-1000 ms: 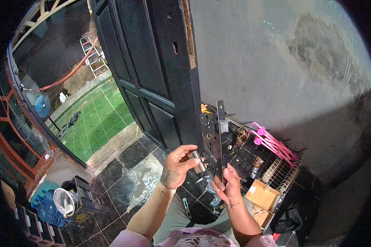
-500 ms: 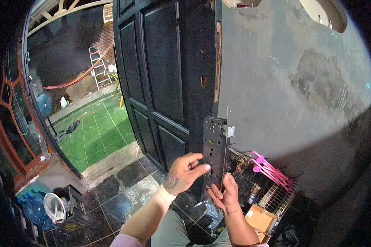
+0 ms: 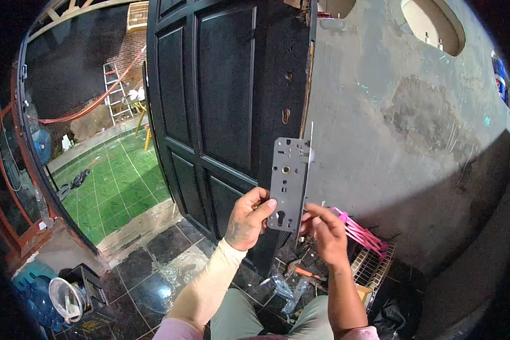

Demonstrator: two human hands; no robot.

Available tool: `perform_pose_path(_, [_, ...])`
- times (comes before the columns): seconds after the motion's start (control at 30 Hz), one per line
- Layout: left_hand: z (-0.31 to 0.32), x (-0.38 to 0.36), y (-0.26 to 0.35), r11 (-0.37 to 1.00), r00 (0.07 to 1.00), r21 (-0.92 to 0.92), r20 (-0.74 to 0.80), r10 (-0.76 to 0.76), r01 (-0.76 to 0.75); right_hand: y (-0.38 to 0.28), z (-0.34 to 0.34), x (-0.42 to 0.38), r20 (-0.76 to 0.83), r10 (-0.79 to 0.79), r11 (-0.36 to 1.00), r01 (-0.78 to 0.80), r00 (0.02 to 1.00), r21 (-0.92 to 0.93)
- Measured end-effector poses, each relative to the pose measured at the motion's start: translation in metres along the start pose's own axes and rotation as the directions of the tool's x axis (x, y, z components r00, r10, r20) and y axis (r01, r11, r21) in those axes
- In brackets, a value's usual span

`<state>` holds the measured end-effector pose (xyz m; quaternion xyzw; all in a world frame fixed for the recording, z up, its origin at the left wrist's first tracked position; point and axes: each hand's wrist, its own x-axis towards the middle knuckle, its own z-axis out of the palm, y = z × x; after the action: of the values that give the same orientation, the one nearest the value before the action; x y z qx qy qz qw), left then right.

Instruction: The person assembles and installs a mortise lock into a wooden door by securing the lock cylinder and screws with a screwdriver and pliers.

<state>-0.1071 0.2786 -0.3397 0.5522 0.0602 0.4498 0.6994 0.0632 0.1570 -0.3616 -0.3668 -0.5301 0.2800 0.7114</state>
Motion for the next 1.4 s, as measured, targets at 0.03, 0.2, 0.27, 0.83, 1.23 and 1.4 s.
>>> perform_pose_path(0.03, [0.002, 0.001, 0.002, 0.999, 0.999, 0.011, -0.006, 0.040, -0.040, -0.005, -0.007, 0.001, 0.005, -0.038, 0.993, 0.038, 0.999, -0.110])
perform_pose_path(0.2, [0.002, 0.008, 0.005, 0.999, 0.999, -0.021, 0.001, 0.036, -0.036, -0.040, 0.002, -0.004, -0.004, -0.080, 0.964, 0.077, 0.997, -0.253])
perform_pose_path(0.27, [0.004, 0.010, 0.003, 0.998, 0.999, -0.049, 0.006, 0.033, -0.033, -0.046, 0.001, 0.001, 0.070, -0.040, 0.932, 0.063, 0.997, -0.357])
perform_pose_path(0.83, [0.021, 0.039, -0.019, 0.999, 0.994, 0.034, 0.109, 0.028, -0.032, -0.043, -0.004, 0.044, -0.178, -0.069, 0.991, 0.047, 0.982, -0.125])
perform_pose_path(1.23, [0.012, 0.065, 0.008, 0.998, 0.987, 0.018, 0.153, -0.057, 0.055, -0.059, -0.017, 0.085, -0.170, -0.162, 0.903, 0.077, 0.972, -0.423])
perform_pose_path(1.4, [-0.004, 0.099, 0.027, 0.995, 0.994, 0.089, 0.100, 0.040, -0.049, -0.069, -0.031, 0.147, -0.169, -0.259, 0.877, 0.158, 0.951, -0.454])
